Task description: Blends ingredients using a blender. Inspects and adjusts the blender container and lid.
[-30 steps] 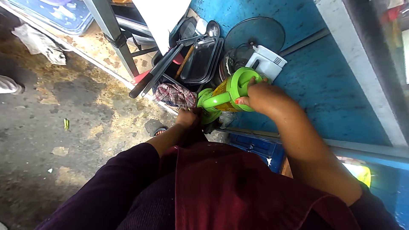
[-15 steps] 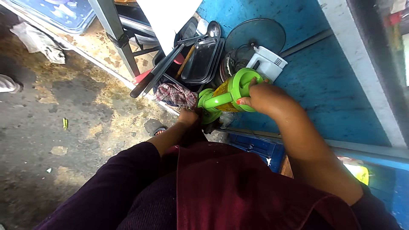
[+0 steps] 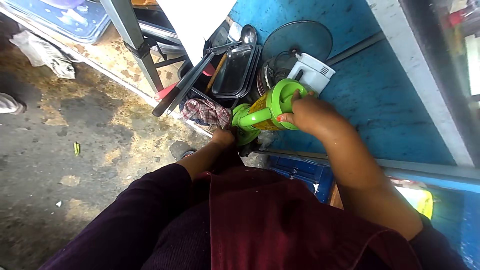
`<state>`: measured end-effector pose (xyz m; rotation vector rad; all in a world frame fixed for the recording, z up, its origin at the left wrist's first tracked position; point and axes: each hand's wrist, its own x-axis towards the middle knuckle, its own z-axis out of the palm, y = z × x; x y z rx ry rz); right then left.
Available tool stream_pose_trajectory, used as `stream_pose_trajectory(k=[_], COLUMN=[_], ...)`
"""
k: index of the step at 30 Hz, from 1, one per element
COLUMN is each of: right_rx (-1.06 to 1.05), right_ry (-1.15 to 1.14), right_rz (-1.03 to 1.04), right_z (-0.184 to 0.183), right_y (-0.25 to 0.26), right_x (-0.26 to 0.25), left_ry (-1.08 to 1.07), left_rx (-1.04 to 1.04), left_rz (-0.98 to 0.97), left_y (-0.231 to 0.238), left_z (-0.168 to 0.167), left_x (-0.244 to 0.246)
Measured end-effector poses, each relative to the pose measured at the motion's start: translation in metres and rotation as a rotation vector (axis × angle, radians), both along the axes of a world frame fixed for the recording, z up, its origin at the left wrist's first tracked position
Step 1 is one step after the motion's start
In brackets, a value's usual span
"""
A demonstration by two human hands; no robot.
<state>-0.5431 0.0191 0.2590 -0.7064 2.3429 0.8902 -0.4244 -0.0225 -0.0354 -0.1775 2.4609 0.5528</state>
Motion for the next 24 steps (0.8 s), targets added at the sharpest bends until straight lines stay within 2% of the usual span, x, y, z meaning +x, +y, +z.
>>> stream_pose_trajectory(k=[18,24], right_rx=[-0.002,0.013], right_ry=[-0.001,0.002], right_rz=[-0.005,-0.006], right_z=[-0.001,-0.001], right_y=[0.001,-0.001], right_x=[0.0,-0.001], left_ry=[0.0,-0.069], left_rx=[0.007,-0.002], left_rz=[0.022,0.017], left_y=[0.002,0.004], left_z=[0.001,0.007], left_x=[0.0,-0.012])
